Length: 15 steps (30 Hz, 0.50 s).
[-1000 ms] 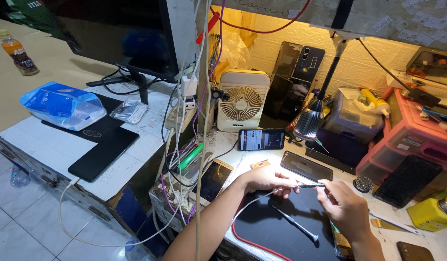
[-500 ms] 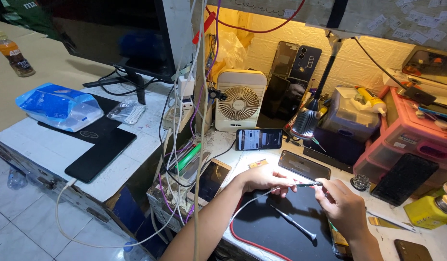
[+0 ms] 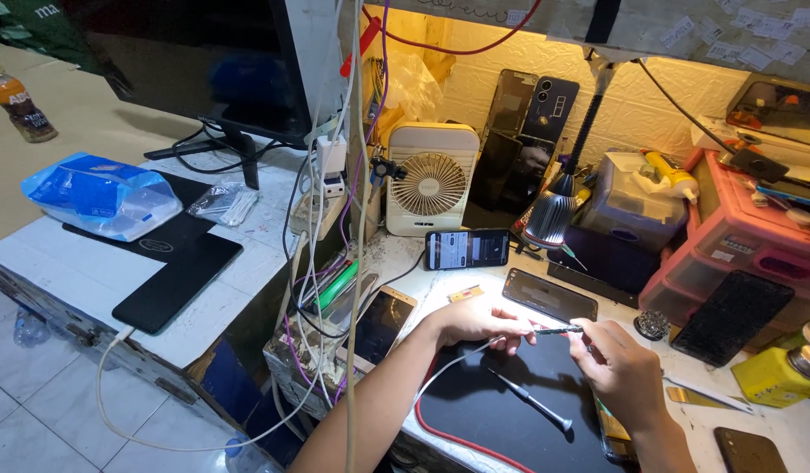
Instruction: Repairing a small mobile phone circuit board by inspecting and manipulating components at a workbench.
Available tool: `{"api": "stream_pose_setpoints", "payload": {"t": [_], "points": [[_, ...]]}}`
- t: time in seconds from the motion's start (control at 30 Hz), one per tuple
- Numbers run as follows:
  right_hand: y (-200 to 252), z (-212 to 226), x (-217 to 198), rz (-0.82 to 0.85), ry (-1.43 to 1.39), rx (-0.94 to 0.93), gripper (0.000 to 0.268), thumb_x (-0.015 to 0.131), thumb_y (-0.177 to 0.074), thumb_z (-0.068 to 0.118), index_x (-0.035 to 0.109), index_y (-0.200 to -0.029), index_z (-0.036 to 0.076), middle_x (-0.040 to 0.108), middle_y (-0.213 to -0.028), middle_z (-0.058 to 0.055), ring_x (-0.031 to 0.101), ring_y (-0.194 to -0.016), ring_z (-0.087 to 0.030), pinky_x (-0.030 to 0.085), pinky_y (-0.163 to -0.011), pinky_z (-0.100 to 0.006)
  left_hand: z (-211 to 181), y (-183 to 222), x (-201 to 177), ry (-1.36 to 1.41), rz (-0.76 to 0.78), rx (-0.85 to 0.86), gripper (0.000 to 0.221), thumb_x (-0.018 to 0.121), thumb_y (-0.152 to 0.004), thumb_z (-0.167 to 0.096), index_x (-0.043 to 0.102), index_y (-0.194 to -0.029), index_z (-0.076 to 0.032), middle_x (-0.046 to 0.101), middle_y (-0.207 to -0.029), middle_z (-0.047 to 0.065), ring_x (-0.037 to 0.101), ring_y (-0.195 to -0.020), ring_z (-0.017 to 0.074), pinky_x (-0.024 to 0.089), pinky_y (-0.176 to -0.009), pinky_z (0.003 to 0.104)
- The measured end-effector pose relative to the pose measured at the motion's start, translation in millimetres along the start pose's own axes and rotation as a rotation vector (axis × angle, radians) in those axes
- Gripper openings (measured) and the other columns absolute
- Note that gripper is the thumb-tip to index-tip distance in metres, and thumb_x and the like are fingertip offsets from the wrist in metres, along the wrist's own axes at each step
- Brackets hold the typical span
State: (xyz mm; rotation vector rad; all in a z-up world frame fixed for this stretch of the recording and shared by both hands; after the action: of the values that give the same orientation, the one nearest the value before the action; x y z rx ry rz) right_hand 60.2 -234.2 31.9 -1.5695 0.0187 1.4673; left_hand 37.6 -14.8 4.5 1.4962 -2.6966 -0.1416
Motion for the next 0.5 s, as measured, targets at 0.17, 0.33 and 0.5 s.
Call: {"api": "stream_pose_setpoints", "payload": {"t": [0.17, 0.33, 0.5], "points": [[-2.4, 0.1, 1.3, -0.006, -0.017, 0.005, 0.016, 0.068, -0.093, 0.019, 0.072, -0.108, 0.015, 0.070, -0.087, 0.003, 0.060, -0.071, -0.013, 0.044, -0.057, -0.028, 4.9, -1.6, -2.2, -0.009, -0.002, 0.011, 0.026, 0.064, -0.103, -0.028, 0.076, -0.114, -0.009, 0.072, -0.079, 0.003, 0.059, -0.071, 0.0067, 0.046, -0.064, 0.018], [-11.4, 18.4, -14.5, -0.164, -0.090, -0.005, 0.013, 0.077, -0.092, 0.025, 0.076, -0.096, 0.013, 0.067, -0.071, 0.000, 0.070, -0.065, -0.018, 0.058, -0.059, -0.024, 5.9, -4.2, -2.0, 0.036, -0.072, 0.081, 0.024, 0.066, -0.101, -0.022, 0.077, -0.110, -0.003, 0.071, -0.071, 0.008, 0.060, -0.062, 0.0057, 0.052, -0.061, 0.017], [-8.0, 11.2, -10.0, -0.128, -0.124, 0.015, 0.013, 0.076, -0.093, 0.023, 0.076, -0.099, 0.011, 0.067, -0.073, -0.003, 0.071, -0.064, -0.021, 0.059, -0.059, -0.026, 6.2, -6.7, -1.1, 0.045, -0.069, 0.056, 0.024, 0.063, -0.103, -0.020, 0.077, -0.110, -0.003, 0.071, -0.072, 0.008, 0.059, -0.063, 0.0067, 0.053, -0.064, 0.018]]}}
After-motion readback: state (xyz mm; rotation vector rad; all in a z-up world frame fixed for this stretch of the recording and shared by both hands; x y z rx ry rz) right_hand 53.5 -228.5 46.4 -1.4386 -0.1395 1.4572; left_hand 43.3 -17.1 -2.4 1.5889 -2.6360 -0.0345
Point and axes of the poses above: each hand's wrist, its own y-axis away from the middle knuckle, its own x-axis out of the palm, z = x × y, the point moved 5 cm from there along -y, towards the middle knuckle
